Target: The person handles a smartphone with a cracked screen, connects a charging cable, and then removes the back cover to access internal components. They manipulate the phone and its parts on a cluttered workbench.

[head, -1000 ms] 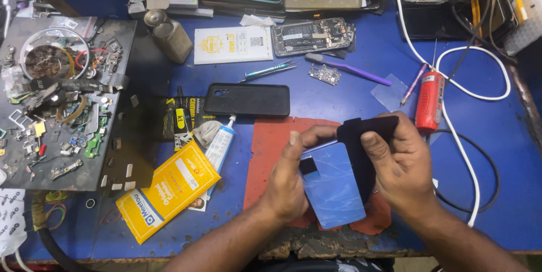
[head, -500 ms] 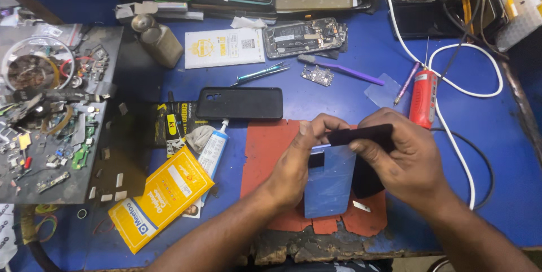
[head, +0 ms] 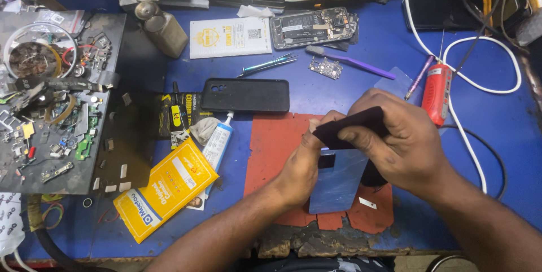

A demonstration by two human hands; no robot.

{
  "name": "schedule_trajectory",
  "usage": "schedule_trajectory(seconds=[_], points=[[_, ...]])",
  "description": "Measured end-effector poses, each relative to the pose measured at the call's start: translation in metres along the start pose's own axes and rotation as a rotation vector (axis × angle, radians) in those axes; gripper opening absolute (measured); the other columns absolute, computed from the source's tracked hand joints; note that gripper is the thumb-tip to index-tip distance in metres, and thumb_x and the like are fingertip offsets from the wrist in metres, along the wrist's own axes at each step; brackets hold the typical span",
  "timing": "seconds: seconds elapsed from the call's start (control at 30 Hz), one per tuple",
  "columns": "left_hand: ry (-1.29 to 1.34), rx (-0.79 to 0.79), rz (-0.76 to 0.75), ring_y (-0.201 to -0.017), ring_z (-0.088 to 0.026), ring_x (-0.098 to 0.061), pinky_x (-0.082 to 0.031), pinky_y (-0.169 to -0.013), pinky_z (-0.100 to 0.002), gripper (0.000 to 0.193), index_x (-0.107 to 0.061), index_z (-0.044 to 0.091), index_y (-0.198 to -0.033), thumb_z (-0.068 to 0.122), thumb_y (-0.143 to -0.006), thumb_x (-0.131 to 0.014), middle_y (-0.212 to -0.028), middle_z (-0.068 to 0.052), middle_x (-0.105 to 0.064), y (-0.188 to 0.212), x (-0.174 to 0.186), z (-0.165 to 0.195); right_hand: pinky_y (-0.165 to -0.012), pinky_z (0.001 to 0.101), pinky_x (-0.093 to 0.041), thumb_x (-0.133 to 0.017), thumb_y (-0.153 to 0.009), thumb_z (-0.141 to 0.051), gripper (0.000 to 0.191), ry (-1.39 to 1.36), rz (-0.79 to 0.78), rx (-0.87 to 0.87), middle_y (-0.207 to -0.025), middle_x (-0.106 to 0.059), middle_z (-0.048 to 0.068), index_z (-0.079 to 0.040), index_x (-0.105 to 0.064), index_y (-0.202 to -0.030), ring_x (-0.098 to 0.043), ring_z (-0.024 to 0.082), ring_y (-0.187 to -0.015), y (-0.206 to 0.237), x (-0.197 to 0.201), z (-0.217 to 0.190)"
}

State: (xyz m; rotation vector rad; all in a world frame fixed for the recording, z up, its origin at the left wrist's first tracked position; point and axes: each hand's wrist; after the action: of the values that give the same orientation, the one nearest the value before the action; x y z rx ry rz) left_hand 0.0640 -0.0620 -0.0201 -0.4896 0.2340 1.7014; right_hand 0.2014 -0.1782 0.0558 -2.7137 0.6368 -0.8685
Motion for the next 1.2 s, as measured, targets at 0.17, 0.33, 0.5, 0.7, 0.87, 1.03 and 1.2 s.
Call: schedule_trajectory(seconds=[0.17, 0.33, 0.5, 0.7, 0.87, 1.03, 1.2], points=[[0.167, 0.032, 0.008, -0.116, -0.012, -0.057, -0.049, -0.104, -0.031, 0.068, -0.050, 0.007, -0.134, 0.063, -0.111, -0.019, -0.119, -0.006, -0.058, -0.002, -0.002, 0.002, -0.073, 0.0254, -0.051, -0.073, -0.096, -0.008, 0.011, -0.130, 0.081, -0.061, -0.093, -0.063, 0.003, -0.001, -0.065, -0.099, -0.061, 0.011, -0.083, 0.001, -0.006, 0.004], [0.176, 0.143, 0.046, -0.102, -0.014, -0.061, -0.054, -0.086, -0.032, 0.071, -0.046, 0.015, -0.146, 0.067, -0.104, -0.021, -0.115, -0.010, -0.061, 0.000, 0.000, 0.005, -0.080, 0.0249, -0.061, -0.070, -0.092, -0.011, 0.023, -0.229, -0.062, -0.263, -0.101, -0.075, 0.004, 0.001, -0.069, -0.112, -0.072, 0.010, -0.092, 0.005, 0.017, 0.012], [0.252, 0.095, 0.026, -0.103, -0.020, -0.063, -0.055, -0.092, -0.037, 0.073, -0.049, 0.004, -0.135, 0.068, -0.109, -0.024, -0.114, -0.013, -0.063, -0.001, 0.006, 0.007, -0.080, 0.0260, -0.060, -0.070, -0.094, -0.011, 0.029, -0.235, -0.040, -0.354, -0.105, -0.076, 0.008, 0.001, -0.067, -0.120, -0.071, 0.011, -0.094, 0.011, 0.028, 0.026], [0.560, 0.033, 0.138, -0.097, -0.029, -0.068, -0.058, -0.093, -0.047, 0.078, -0.055, -0.003, -0.129, 0.066, -0.111, -0.025, -0.106, -0.019, -0.065, 0.002, 0.011, 0.016, -0.083, 0.0283, -0.061, -0.070, -0.092, -0.011, 0.035, -0.414, 0.053, -0.457, -0.106, -0.075, 0.009, 0.001, -0.063, -0.124, -0.072, 0.014, -0.096, 0.020, 0.022, 0.036], [0.602, 0.029, 0.245, -0.098, -0.033, -0.067, -0.058, -0.093, -0.052, 0.084, -0.056, -0.004, -0.130, 0.068, -0.104, -0.025, -0.103, -0.022, -0.066, 0.001, 0.017, 0.022, -0.090, 0.0285, -0.057, -0.069, -0.098, -0.007, 0.031, -0.282, 0.174, -0.327, -0.113, -0.072, 0.009, 0.004, -0.062, -0.126, -0.070, 0.015, -0.101, 0.041, 0.022, 0.030], [0.668, -0.155, 0.116, -0.102, -0.033, -0.065, -0.055, -0.097, -0.049, 0.084, -0.056, -0.008, -0.130, 0.069, -0.108, -0.027, -0.106, -0.022, -0.063, 0.003, 0.022, 0.024, -0.085, 0.0320, -0.060, -0.067, -0.090, -0.005, 0.037, -0.401, 0.028, -0.523, -0.120, -0.075, 0.014, 0.006, -0.063, -0.125, -0.072, 0.017, -0.100, 0.071, 0.014, 0.009], [0.528, -0.262, 0.097, -0.104, -0.032, -0.064, -0.054, -0.098, -0.047, 0.079, -0.057, -0.006, -0.126, 0.068, -0.110, -0.033, -0.106, -0.022, -0.063, 0.008, 0.022, 0.023, -0.092, 0.0336, -0.061, -0.064, -0.093, -0.006, 0.040, -0.427, -0.068, -0.449, -0.130, -0.069, 0.015, 0.005, -0.058, -0.130, -0.070, 0.018, -0.114, 0.082, -0.004, 0.001]])
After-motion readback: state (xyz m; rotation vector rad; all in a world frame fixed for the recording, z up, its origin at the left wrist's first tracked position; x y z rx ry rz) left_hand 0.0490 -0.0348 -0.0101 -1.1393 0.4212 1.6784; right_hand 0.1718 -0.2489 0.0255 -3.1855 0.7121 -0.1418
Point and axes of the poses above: each hand's wrist, its own y-axis away from the middle knuckle, its own x-axis out of the back of the hand, z = x × y
